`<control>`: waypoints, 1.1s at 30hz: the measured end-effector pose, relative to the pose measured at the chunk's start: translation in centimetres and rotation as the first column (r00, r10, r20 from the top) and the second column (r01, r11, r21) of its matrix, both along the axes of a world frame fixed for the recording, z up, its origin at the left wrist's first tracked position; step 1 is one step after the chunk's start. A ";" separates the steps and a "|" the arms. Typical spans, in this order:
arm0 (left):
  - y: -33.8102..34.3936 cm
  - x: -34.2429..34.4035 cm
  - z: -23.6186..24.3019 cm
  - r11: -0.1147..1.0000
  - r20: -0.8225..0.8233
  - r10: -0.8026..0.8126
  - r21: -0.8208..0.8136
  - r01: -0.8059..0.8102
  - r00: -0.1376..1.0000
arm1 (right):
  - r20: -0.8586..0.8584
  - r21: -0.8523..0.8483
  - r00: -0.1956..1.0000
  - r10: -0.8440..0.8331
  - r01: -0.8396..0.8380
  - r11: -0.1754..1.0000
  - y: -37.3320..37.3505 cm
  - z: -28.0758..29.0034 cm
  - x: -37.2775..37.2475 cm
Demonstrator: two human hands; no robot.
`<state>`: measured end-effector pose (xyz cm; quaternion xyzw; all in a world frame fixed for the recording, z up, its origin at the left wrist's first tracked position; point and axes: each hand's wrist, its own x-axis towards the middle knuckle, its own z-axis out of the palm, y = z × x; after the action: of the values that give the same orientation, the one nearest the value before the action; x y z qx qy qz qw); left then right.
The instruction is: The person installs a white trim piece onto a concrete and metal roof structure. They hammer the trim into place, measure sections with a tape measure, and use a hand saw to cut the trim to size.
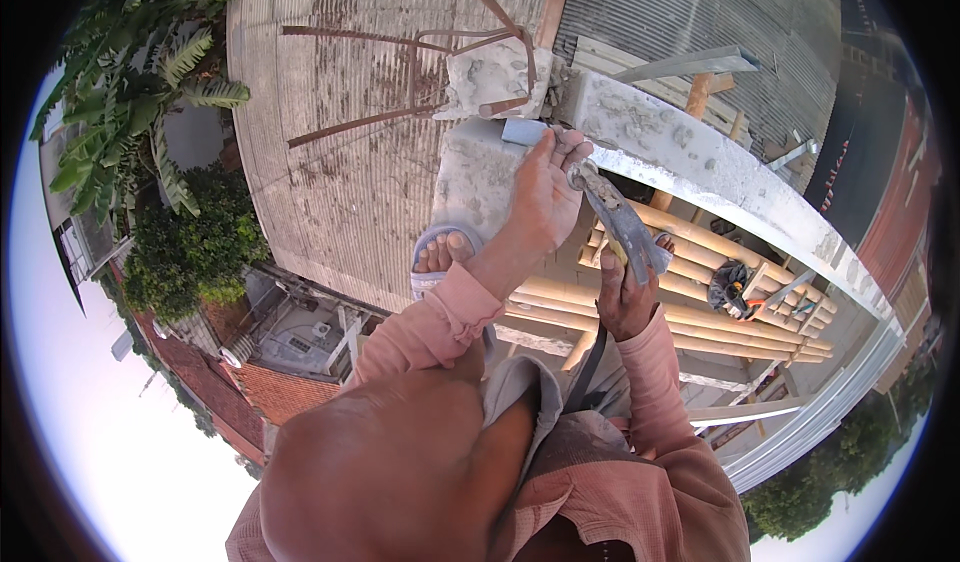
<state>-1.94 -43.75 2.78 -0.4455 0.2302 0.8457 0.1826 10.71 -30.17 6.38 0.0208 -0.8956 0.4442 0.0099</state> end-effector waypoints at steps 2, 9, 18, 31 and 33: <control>-0.1 0.5 -0.9 0.998 -0.106 -0.013 0.063 0.020 0.994 | 0.020 0.020 1.000 0.009 -0.010 1.000 0.1 -0.1 0.0; -0.1 1.3 -1.7 0.999 -0.117 -0.048 -0.001 0.048 0.992 | 0.023 0.007 1.000 -0.001 0.000 1.000 0.0 -1.0 1.1; -0.2 1.6 -2.3 0.999 -0.215 -0.041 0.016 0.045 0.976 | -0.024 -0.001 0.999 0.022 -0.022 1.000 0.2 -1.0 1.0; 0.2 -0.2 0.4 0.993 -0.003 0.079 0.083 -0.078 0.997 | -0.103 0.119 0.985 0.137 -0.125 0.985 1.8 -3.2 0.8; 0.4 -0.5 0.8 0.986 0.056 0.124 0.106 -0.130 0.991 | -0.248 0.063 0.958 0.148 -0.136 0.989 2.2 -4.2 0.0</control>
<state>-2.43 -43.39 3.59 -0.4692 0.1501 0.8558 0.1580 10.69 -27.98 2.17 0.1413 -0.8931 0.4172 0.0911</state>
